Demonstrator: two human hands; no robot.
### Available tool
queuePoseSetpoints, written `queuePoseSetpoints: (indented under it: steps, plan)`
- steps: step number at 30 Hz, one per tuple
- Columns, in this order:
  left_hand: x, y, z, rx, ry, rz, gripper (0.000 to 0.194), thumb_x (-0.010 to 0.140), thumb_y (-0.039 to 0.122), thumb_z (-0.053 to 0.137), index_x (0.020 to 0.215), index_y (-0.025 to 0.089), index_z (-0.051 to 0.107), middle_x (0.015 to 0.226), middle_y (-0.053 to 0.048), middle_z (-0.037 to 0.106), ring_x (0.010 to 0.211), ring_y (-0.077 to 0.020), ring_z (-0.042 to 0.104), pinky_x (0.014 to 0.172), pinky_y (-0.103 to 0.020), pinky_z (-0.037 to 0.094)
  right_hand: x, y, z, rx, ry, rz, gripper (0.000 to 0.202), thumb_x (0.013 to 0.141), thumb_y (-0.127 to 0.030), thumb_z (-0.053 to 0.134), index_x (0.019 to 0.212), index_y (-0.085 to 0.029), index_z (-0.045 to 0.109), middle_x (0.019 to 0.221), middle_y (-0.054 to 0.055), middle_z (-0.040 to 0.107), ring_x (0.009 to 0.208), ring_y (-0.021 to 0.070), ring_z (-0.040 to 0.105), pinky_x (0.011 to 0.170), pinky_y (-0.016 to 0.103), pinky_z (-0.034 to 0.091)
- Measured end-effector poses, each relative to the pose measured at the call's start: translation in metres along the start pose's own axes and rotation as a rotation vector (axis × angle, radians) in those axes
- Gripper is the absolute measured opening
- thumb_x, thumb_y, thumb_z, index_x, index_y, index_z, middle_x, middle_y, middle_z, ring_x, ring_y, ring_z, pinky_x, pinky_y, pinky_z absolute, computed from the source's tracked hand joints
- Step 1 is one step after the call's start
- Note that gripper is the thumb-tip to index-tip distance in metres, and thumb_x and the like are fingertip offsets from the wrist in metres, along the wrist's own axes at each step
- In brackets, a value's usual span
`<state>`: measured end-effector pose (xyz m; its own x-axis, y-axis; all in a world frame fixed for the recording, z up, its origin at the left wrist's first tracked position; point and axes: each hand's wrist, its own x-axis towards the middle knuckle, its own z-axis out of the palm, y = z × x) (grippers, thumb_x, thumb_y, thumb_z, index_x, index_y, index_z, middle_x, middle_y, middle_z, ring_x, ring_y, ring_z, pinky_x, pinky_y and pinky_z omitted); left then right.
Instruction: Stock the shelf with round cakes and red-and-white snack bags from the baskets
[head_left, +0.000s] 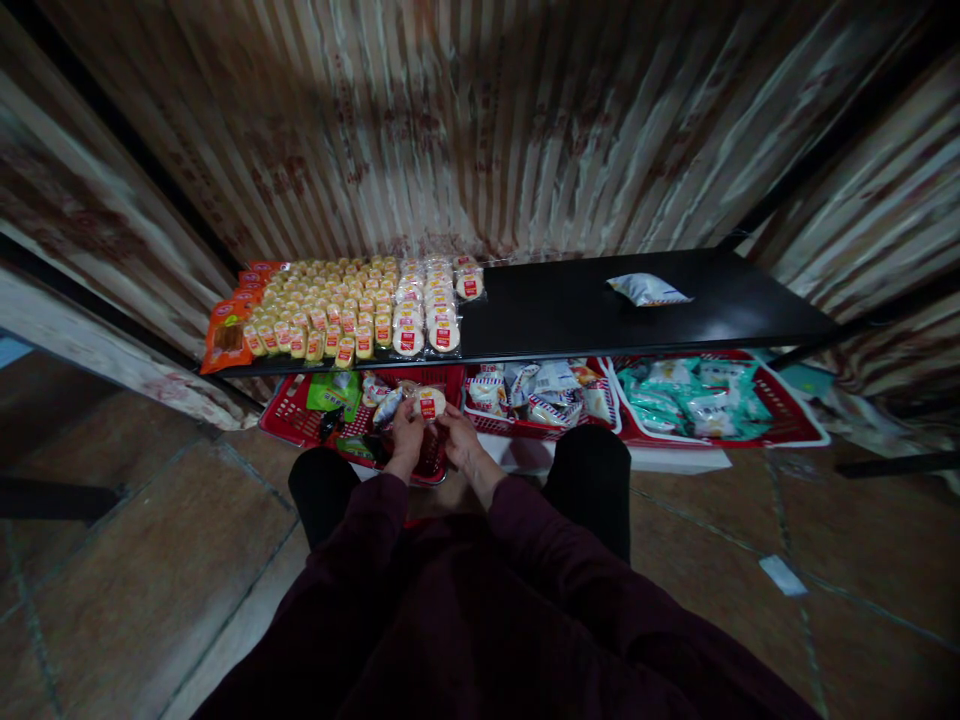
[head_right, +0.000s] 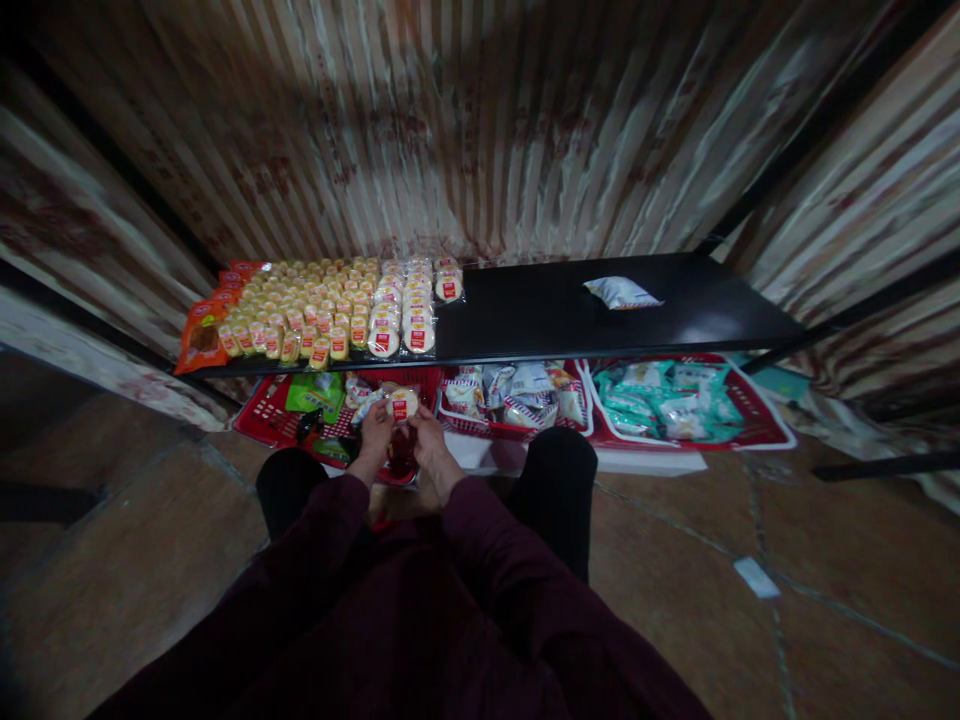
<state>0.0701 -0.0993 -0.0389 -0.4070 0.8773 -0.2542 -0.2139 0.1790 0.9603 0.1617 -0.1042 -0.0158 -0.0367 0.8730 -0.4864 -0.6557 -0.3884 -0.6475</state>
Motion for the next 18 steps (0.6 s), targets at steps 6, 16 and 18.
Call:
queuePoseSetpoints:
  steps: [6, 16, 18]
  plan:
    - [-0.007, 0.009, 0.000, 0.153, 0.067, 0.069, 0.028, 0.065, 0.006, 0.066, 0.088, 0.021, 0.064, 0.098, -0.006, 0.064, 0.103, -0.0209, 0.057, 0.094, -0.033, 0.043, -0.003, -0.003, -0.001, -0.015, -0.017, 0.023, 0.037, 0.064, -0.007, 0.060, 0.098, -0.022, 0.066, 0.055, -0.005, 0.063, 0.046, 0.0102, 0.057, 0.051, 0.022, 0.050]
    - [-0.011, 0.014, 0.004, 0.213, 0.063, 0.076, 0.010, 0.070, 0.017, 0.064, 0.080, 0.022, 0.065, 0.091, -0.005, 0.066, 0.102, -0.0210, 0.056, 0.096, -0.032, 0.039, 0.000, 0.004, 0.000, -0.069, -0.006, -0.137, 0.038, 0.061, -0.009, 0.063, 0.097, -0.020, 0.067, 0.079, -0.002, 0.073, 0.066, 0.0123, 0.064, 0.066, 0.025, 0.052]
    - [-0.012, 0.015, 0.006, 0.148, 0.007, 0.033, 0.008, 0.076, 0.025, 0.060, 0.080, 0.020, 0.065, 0.089, -0.005, 0.067, 0.094, -0.0196, 0.059, 0.090, -0.031, 0.043, 0.000, 0.006, -0.001, -0.134, -0.031, -0.229, 0.036, 0.063, -0.013, 0.065, 0.098, -0.021, 0.067, 0.091, -0.001, 0.073, 0.077, 0.0129, 0.065, 0.073, 0.026, 0.052]
